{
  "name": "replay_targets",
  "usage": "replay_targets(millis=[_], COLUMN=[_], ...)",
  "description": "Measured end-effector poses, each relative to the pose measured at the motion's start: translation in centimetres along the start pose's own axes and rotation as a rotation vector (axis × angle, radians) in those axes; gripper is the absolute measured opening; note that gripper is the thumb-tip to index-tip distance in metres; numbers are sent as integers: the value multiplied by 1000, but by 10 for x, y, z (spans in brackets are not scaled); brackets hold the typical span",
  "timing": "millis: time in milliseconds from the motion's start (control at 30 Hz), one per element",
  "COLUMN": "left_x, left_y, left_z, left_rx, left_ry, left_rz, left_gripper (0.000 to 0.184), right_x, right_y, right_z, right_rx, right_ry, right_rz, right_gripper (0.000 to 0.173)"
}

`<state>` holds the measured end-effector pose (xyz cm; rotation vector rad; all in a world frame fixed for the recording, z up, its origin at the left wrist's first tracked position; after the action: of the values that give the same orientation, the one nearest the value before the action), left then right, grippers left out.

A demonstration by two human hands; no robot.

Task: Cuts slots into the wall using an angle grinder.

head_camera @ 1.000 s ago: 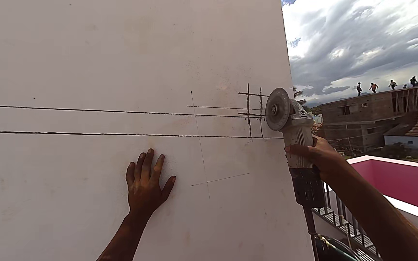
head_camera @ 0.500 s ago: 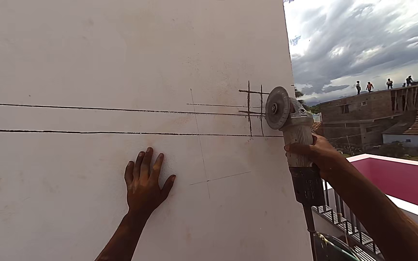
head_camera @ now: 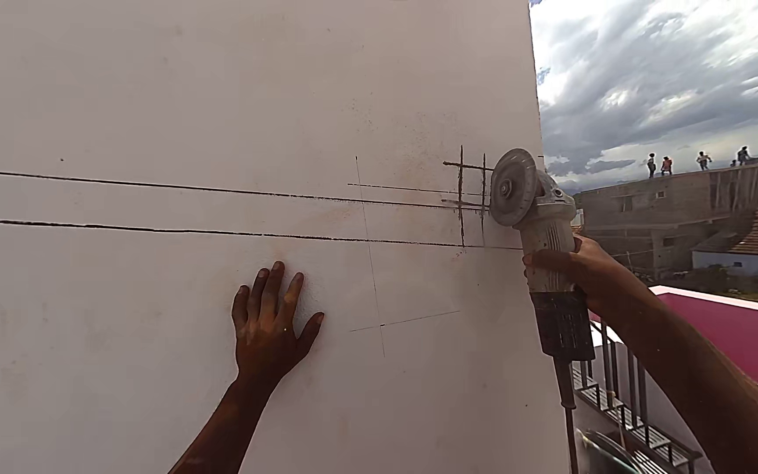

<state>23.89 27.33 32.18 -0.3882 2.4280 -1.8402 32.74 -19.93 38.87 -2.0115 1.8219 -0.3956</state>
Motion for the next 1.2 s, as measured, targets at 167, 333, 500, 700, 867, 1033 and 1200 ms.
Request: replay_targets(millis=[167,333,500,700,867,1033,1200], left_x=[2,3,2,5,6,6,6], left_y=[1,0,1,-1,-1,-1,0], left_z=[1,2,2,3,5,7,5], left_rx=[2,8,9,13,17,28,19], left_ry=[11,11,14,26,57,63,66], left_rz=[-6,-12,-20,-29,-38,-35,-37], left_gripper=[77,77,76,76,75,75,74], right_x=[1,2,4,1,-1,-3,12], right_y=[-7,-14,-24,-24,-26,-24,-33], right_z=[-8,-17,-18,-26,-27,-27,-19], right_rx=[-8,-13,-9,-19,-10,-12,187], right_ry=[30,27,31,55,101,93,680], right_rz=[18,3,-7,-3,8,23,-139], right_gripper=[49,48,54,47,48,34,23])
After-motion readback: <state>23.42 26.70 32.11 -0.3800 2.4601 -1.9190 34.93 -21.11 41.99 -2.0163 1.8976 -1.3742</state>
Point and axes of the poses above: each hand's wrist, its own y-axis away from the middle knuckle, its own x-axis out of the back of the hand, z = x × y, the point moved 1 cm from there along -y, towards the middle knuckle, and after that the axes turned 4 degrees about -z, right-handed, at the moved point
